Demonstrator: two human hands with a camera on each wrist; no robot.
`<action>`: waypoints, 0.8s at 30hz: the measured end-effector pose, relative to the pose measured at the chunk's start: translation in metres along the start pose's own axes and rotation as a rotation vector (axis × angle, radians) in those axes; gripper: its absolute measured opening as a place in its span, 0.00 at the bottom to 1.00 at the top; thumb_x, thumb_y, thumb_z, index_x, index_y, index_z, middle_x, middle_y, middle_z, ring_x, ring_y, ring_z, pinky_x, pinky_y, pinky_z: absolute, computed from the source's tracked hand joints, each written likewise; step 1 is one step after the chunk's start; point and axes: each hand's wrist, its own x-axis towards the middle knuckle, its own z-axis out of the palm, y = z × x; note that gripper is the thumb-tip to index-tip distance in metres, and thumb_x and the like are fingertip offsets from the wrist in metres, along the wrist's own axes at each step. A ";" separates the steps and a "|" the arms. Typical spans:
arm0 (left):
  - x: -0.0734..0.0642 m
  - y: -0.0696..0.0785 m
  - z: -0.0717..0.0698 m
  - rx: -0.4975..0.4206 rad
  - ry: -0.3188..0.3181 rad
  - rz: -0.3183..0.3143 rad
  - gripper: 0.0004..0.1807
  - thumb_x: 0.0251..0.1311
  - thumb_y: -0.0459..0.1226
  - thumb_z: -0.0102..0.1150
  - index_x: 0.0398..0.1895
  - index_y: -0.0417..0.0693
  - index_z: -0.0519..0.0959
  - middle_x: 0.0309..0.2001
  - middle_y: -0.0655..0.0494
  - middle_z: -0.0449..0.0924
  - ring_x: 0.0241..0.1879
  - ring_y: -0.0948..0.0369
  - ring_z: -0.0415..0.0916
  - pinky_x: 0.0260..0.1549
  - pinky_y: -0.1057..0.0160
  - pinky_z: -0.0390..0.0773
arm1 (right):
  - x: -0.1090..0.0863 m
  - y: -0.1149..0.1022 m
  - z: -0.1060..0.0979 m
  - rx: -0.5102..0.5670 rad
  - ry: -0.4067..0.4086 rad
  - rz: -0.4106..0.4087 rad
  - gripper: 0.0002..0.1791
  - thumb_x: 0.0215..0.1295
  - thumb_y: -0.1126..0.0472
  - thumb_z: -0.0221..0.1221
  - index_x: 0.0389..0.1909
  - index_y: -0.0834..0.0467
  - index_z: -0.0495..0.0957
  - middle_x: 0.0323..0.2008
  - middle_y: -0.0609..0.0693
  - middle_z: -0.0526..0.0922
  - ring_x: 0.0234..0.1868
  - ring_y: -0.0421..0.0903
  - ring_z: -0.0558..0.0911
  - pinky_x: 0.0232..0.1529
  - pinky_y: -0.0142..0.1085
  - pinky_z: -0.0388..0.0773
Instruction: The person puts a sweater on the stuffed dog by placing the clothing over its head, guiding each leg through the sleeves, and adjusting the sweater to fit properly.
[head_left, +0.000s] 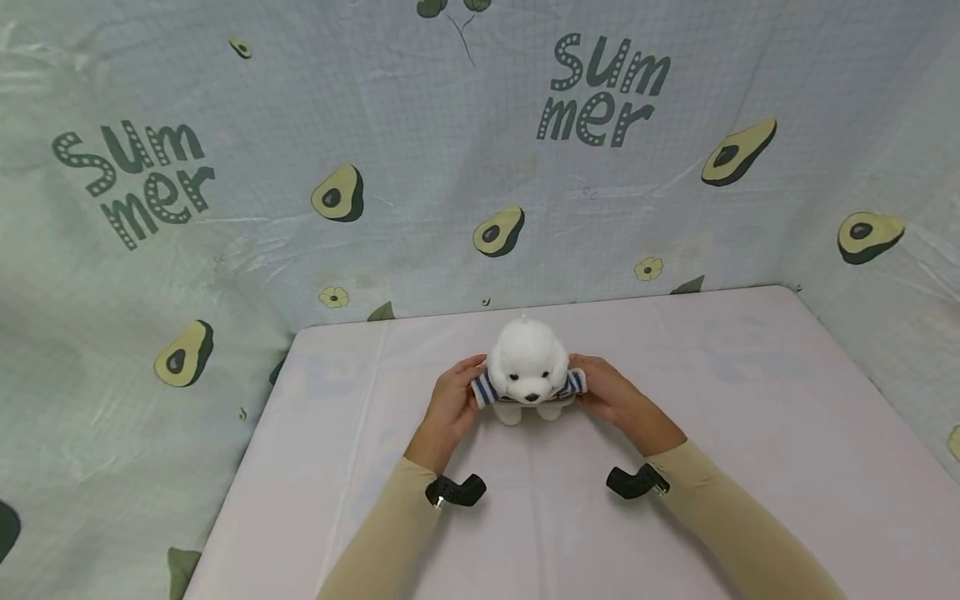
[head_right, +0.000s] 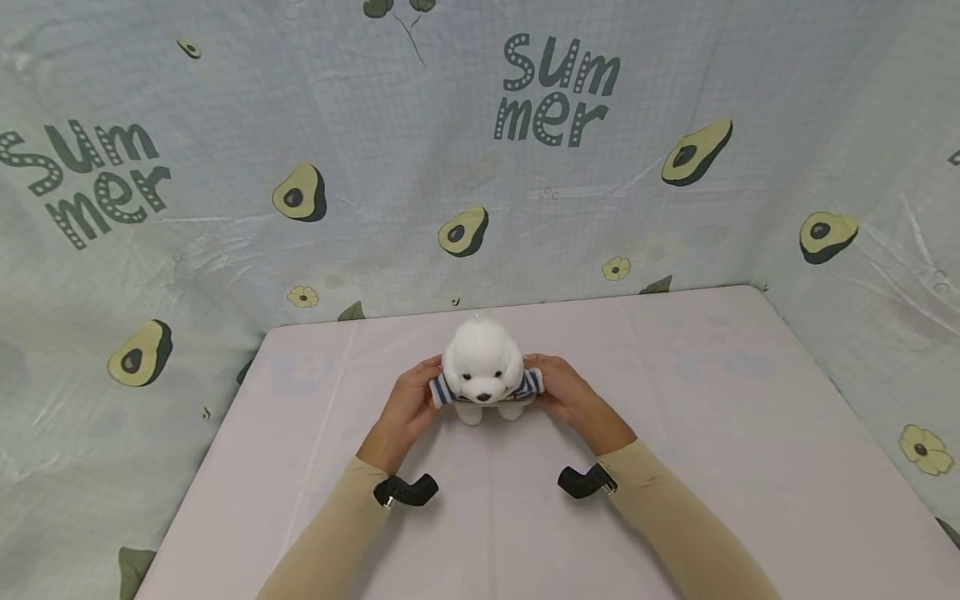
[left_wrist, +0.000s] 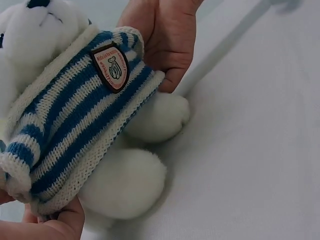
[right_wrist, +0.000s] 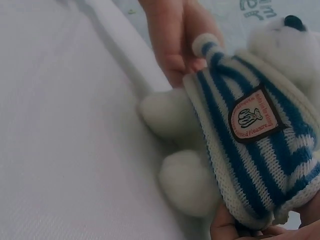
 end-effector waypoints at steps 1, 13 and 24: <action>0.001 0.000 0.000 -0.003 0.008 -0.002 0.14 0.73 0.30 0.51 0.58 0.34 0.74 0.42 0.53 0.80 0.33 0.67 0.78 0.28 0.73 0.76 | 0.001 0.001 -0.001 0.001 0.005 0.003 0.27 0.79 0.63 0.43 0.72 0.72 0.58 0.52 0.47 0.73 0.48 0.37 0.74 0.49 0.30 0.75; 0.010 0.003 -0.002 0.053 -0.013 -0.020 0.16 0.74 0.33 0.51 0.59 0.34 0.76 0.42 0.55 0.81 0.33 0.68 0.76 0.28 0.73 0.76 | 0.014 -0.010 -0.005 -0.190 0.124 -0.005 0.28 0.81 0.53 0.46 0.72 0.67 0.66 0.64 0.57 0.75 0.57 0.44 0.73 0.53 0.32 0.72; 0.017 0.008 -0.002 0.237 -0.046 -0.059 0.20 0.74 0.40 0.55 0.59 0.33 0.78 0.42 0.56 0.82 0.37 0.69 0.76 0.32 0.72 0.77 | 0.030 -0.018 -0.004 -0.359 0.109 -0.013 0.25 0.78 0.57 0.49 0.68 0.68 0.69 0.66 0.63 0.73 0.64 0.52 0.72 0.60 0.38 0.73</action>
